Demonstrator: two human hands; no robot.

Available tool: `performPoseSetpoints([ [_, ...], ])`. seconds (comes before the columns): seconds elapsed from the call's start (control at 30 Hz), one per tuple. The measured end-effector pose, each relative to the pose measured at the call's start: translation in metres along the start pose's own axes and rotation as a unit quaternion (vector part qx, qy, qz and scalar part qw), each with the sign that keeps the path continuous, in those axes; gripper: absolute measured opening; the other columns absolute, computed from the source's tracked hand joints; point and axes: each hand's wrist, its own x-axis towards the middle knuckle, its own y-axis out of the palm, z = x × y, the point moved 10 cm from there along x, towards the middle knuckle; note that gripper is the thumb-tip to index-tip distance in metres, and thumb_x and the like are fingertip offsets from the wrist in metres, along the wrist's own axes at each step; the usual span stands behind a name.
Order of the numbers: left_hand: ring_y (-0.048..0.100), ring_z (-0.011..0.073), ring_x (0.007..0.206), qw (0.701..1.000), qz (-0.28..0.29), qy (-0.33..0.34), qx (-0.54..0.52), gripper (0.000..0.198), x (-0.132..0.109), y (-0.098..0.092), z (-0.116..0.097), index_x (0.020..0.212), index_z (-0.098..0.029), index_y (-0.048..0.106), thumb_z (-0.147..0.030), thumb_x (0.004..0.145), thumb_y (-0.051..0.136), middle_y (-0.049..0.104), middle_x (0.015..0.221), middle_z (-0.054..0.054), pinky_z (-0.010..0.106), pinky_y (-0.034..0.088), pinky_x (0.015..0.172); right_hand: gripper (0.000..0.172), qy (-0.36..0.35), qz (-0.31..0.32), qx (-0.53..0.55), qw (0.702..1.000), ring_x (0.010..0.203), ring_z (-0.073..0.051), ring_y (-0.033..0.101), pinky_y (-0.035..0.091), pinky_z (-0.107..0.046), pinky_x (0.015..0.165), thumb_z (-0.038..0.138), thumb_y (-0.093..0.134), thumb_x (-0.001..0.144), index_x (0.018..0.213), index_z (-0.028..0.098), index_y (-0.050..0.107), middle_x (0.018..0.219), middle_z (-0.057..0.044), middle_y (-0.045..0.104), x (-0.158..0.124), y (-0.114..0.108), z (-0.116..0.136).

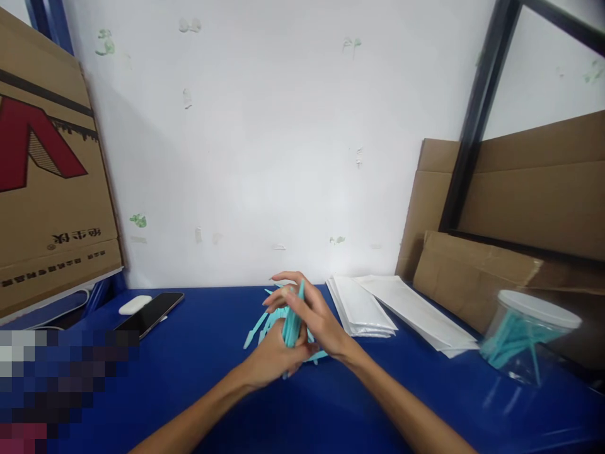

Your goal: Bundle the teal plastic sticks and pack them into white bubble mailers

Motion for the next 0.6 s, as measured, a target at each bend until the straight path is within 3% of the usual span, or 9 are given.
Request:
performPoseSetpoints([
  [0.07, 0.039, 0.0081, 0.040, 0.999, 0.020, 0.005, 0.042, 0.039, -0.002, 0.009, 0.006, 0.063, -0.022, 0.040, -0.037, 0.082, 0.070, 0.042, 0.046, -0.007, 0.023, 0.031, 0.044, 0.040, 0.013, 0.011, 0.030, 0.999, 0.075, -0.019, 0.068, 0.052, -0.035, 0.077, 0.054, 0.043, 0.099, 0.109, 0.022, 0.064, 0.085, -0.004, 0.070, 0.001, 0.005, 0.001],
  [0.17, 0.043, 0.0101, 0.043, 0.998, 0.013, 0.002, 0.063, 0.042, -0.004, 0.014, 0.013, 0.062, -0.022, 0.039, -0.041, 0.082, 0.071, 0.043, 0.048, -0.006, 0.024, 0.034, 0.047, 0.061, 0.067, 0.062, 0.069, 0.993, 0.054, -0.015, 0.062, 0.048, -0.028, 0.058, 0.063, 0.029, 0.098, 0.085, 0.018, 0.068, 0.066, -0.004, 0.066, 0.000, 0.016, -0.010],
  [0.23, 0.046, 0.0111, 0.047, 0.998, 0.009, -0.002, 0.066, 0.040, -0.006, 0.015, 0.015, 0.063, -0.022, 0.041, -0.040, 0.084, 0.069, 0.044, 0.050, -0.006, 0.024, 0.039, 0.051, 0.056, 0.090, 0.077, 0.089, 0.989, 0.049, -0.014, 0.059, 0.045, -0.026, 0.053, 0.060, 0.033, 0.098, 0.093, 0.017, 0.068, 0.064, -0.002, 0.065, -0.001, 0.017, -0.017],
  [0.3, 0.048, 0.0113, 0.048, 0.998, 0.005, -0.015, 0.061, 0.038, -0.007, 0.015, 0.018, 0.063, -0.022, 0.041, -0.038, 0.083, 0.069, 0.046, 0.049, -0.006, 0.025, 0.042, 0.053, 0.039, 0.096, 0.075, 0.119, 0.985, 0.049, -0.013, 0.059, 0.045, -0.025, 0.053, 0.049, 0.044, 0.096, 0.118, 0.022, 0.062, 0.067, 0.000, 0.067, -0.002, 0.014, -0.021],
  [0.37, 0.049, 0.0108, 0.045, 0.998, -0.004, -0.027, 0.056, 0.038, -0.008, 0.013, 0.022, 0.063, -0.022, 0.040, -0.034, 0.081, 0.071, 0.048, 0.047, -0.006, 0.024, 0.044, 0.053, 0.044, 0.099, 0.076, 0.149, 0.981, 0.050, -0.013, 0.060, 0.046, -0.026, 0.055, 0.038, 0.052, 0.091, 0.134, 0.026, 0.050, 0.071, 0.002, 0.067, -0.002, 0.012, -0.023],
  [0.5, 0.045, 0.0092, 0.036, 0.998, -0.009, -0.030, 0.050, 0.037, -0.007, 0.014, 0.024, 0.066, -0.022, 0.041, -0.038, 0.082, 0.070, 0.044, 0.040, -0.008, 0.022, 0.042, 0.046, 0.047, 0.101, 0.069, 0.170, 0.978, 0.051, -0.013, 0.060, 0.046, -0.026, 0.054, 0.035, 0.057, 0.086, 0.132, 0.026, 0.050, 0.080, 0.001, 0.068, -0.003, 0.012, -0.023],
  [0.6, 0.042, 0.0091, 0.032, 0.999, -0.039, -0.018, 0.028, 0.032, -0.006, 0.009, 0.021, 0.083, -0.022, 0.047, -0.040, 0.080, 0.073, 0.042, 0.042, -0.012, 0.020, 0.038, 0.039, 0.045, 0.098, 0.074, 0.172, 0.977, 0.051, -0.013, 0.059, 0.045, -0.026, 0.053, 0.035, 0.057, 0.086, 0.129, 0.025, 0.052, 0.080, 0.001, 0.067, -0.003, 0.017, -0.021],
])
